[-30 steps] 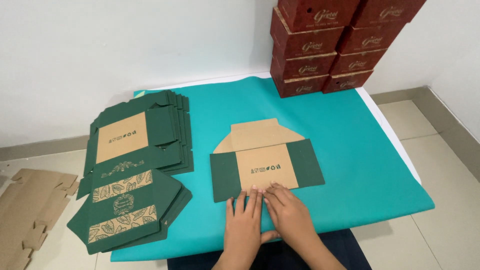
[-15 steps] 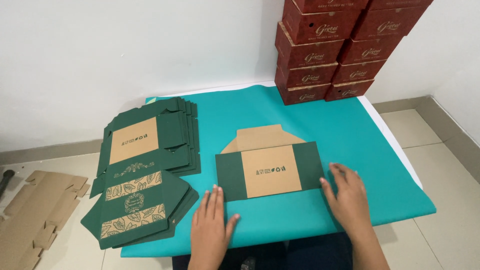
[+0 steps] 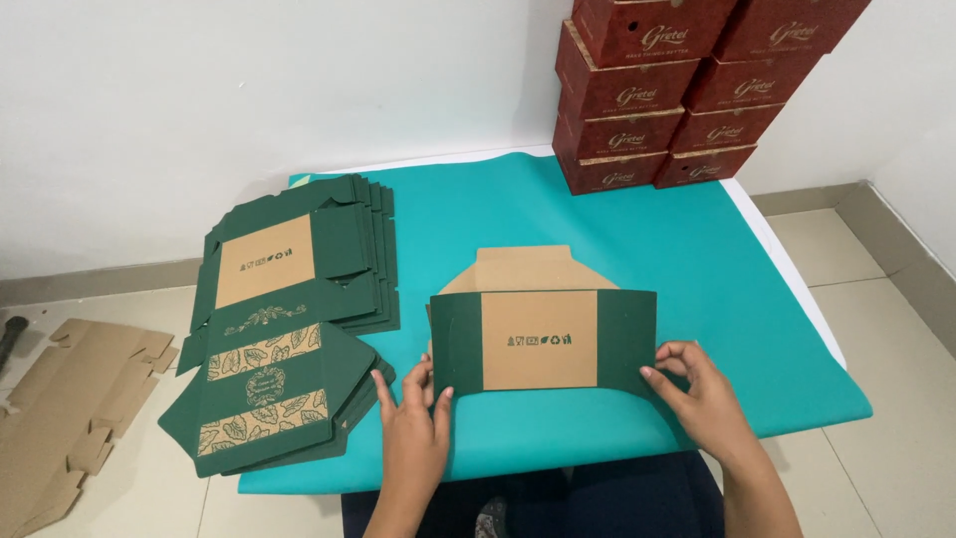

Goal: Assembling a cardboard box by folding a flat template along pre-scored lines and tucking in the flaps.

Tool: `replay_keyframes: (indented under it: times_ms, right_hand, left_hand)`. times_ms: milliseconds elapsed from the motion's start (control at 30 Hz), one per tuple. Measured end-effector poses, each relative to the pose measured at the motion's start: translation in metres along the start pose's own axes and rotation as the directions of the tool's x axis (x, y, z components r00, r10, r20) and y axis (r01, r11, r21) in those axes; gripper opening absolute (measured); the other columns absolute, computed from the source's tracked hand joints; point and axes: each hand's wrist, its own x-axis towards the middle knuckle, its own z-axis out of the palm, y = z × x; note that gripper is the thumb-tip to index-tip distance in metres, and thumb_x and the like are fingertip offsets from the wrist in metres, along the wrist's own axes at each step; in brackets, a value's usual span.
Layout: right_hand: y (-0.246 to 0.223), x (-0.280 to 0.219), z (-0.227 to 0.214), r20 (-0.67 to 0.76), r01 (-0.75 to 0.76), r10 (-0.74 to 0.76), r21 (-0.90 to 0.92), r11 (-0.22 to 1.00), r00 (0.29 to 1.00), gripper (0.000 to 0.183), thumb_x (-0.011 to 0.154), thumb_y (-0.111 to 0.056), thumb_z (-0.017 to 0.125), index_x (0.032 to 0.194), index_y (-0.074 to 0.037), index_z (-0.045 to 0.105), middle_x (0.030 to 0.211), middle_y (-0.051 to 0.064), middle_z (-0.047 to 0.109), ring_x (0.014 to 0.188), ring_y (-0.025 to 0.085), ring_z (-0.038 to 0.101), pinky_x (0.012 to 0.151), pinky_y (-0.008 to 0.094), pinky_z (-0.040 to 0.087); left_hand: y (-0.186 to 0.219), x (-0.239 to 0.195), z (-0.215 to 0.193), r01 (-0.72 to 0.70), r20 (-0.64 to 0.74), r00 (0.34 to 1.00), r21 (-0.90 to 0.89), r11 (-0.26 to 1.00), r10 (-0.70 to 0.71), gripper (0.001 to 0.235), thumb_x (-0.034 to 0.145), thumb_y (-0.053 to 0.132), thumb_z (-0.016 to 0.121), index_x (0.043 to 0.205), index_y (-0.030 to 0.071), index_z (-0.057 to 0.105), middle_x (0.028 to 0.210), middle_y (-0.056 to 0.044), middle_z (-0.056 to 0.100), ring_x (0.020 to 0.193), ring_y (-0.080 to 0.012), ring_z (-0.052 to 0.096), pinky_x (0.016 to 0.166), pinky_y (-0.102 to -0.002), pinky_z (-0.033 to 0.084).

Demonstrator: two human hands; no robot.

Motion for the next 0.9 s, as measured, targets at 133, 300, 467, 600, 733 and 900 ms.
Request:
replay_keyframes:
  times_ms: [133, 300, 467, 600, 733, 900]
  right_hand:
    - [-0.002, -0.015, -0.001, 0.063, 0.299, -0.292, -0.202, 0.933, 0.954, 0.027, 0.08, -0.031, 0.07, 0.093, -0.011, 0.056, 0.081, -0.002, 0.059, 0.086, 0.013, 0.07, 0.123, 0.046, 0.005]
    - [-0.006, -0.03, 0.0, 0.087, 0.462, -0.454, -0.174, 0.869, 0.887, 0.026, 0.093, -0.024, 0.052, 0.078, -0.007, 0.037, 0.071, 0.004, 0.036, 0.102, 0.015, 0.052, 0.124, 0.049, 0.004]
    - [-0.007, -0.031, -0.012, 0.055, 0.171, -0.176, 0.087, 0.981, 0.983, 0.027, 0.092, -0.024, 0.046, 0.111, -0.006, 0.045, 0.091, 0.012, 0.065, 0.082, 0.02, 0.07, 0.071, 0.032, 0.055]
    - [-0.05, -0.006, -0.012, 0.005, 0.101, -0.101, -0.028, 0.994, 0.995, 0.027, 0.094, -0.029, 0.044, 0.114, -0.01, 0.044, 0.084, 0.007, 0.07, 0.061, 0.021, 0.077, 0.059, 0.031, 0.051]
    - [-0.074, 0.03, -0.015, 0.188, 0.056, -0.088, 0.167, 0.984, 0.978, 0.034, 0.094, -0.02, 0.044, 0.126, -0.01, 0.044, 0.088, 0.016, 0.071, 0.056, 0.023, 0.073, 0.047, 0.031, 0.054]
    - [-0.078, 0.069, -0.017, 0.318, -0.117, 0.088, 0.075, 0.99, 0.944, 0.03, 0.096, -0.019, 0.045, 0.125, -0.013, 0.049, 0.089, 0.018, 0.071, 0.059, 0.025, 0.068, 0.057, 0.034, 0.055]
  left_hand:
    - [-0.005, -0.008, -0.001, -0.043, -0.049, 0.998, 0.05, 0.998, 0.046, 0.034, 0.091, 0.018, 0.052, 0.122, 0.007, 0.042, 0.113, -0.013, 0.068, 0.116, -0.0256, 0.057, 0.116, -0.061, 0.003]
    - [-0.004, -0.012, -0.012, -0.142, -0.116, 0.983, -0.001, 0.99, 0.141, 0.041, 0.095, 0.025, 0.045, 0.131, 0.006, 0.043, 0.085, -0.014, 0.074, 0.091, -0.0218, 0.071, 0.118, -0.052, 0.014]
    - [0.006, -0.009, -0.026, 0.047, -0.117, 0.991, -0.15, 0.988, -0.064, 0.045, 0.095, 0.028, 0.04, 0.135, 0.009, 0.04, 0.104, -0.008, 0.057, 0.109, -0.0233, 0.049, 0.095, -0.042, 0.046]
    - [0.038, 0.017, -0.041, 0.205, -0.06, 0.973, -0.237, 0.95, -0.224, 0.048, 0.094, 0.033, 0.041, 0.138, 0.013, 0.039, 0.066, 0.0, 0.068, 0.063, -0.0119, 0.072, 0.088, -0.035, 0.048]
    - [0.041, 0.025, -0.033, 0.087, -0.191, 0.976, -0.082, 0.993, -0.102, 0.063, 0.093, 0.041, 0.043, 0.145, 0.009, 0.027, 0.135, -0.004, 0.049, 0.096, -0.02, 0.063, 0.091, -0.042, 0.042]
    - [0.062, 0.0, 0.003, -0.438, 0.039, 0.895, 0.27, 0.858, 0.445, 0.055, 0.09, 0.049, 0.054, 0.129, 0.009, 0.052, 0.138, -0.012, 0.046, 0.132, -0.0316, 0.036, 0.109, -0.061, 0.018]
